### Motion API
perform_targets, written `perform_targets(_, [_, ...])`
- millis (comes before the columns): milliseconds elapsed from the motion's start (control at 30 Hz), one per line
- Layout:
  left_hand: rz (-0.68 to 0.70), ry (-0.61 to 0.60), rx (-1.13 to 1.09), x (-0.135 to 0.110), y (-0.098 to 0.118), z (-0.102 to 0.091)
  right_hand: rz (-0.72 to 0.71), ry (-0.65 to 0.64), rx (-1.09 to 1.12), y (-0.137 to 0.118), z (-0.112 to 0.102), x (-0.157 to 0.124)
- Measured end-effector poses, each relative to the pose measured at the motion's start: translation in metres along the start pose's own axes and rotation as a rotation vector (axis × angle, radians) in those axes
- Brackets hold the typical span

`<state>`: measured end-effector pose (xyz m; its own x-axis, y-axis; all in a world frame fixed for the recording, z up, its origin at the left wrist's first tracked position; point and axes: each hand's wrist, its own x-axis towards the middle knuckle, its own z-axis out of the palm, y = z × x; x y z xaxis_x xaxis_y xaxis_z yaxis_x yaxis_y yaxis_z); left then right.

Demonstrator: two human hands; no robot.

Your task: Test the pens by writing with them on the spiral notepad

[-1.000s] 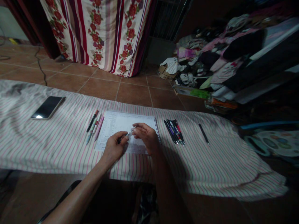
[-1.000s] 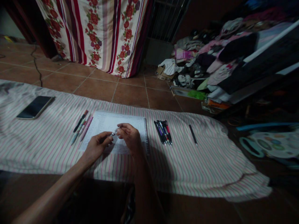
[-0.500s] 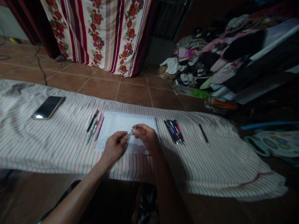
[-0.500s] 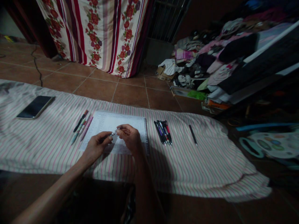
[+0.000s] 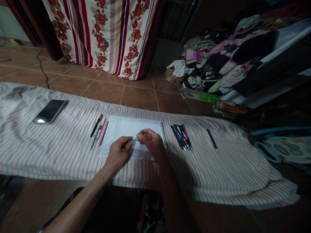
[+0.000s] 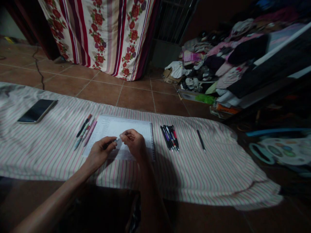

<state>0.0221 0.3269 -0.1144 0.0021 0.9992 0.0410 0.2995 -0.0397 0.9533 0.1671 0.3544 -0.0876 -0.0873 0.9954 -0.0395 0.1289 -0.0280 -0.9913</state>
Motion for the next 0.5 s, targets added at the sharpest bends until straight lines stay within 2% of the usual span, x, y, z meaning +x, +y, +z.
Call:
perform_targets(167, [0.05, 0.0, 0.079, -0.0015, 0.0016, -0.001, -0.079, 0.004, -0.194, -0.0023, 0.0008, -0.003])
perform_targets(333, [0.103, -0.016, 0.158, -0.0033, 0.005, -0.0025, -0.144, 0.098, -0.508, -0.0081, 0.0038, -0.0063])
perform_targets(500, [0.154, -0.023, 0.19, -0.0041, 0.0067, -0.0034, -0.168, 0.107, -0.629, -0.0078, 0.0041, -0.0068])
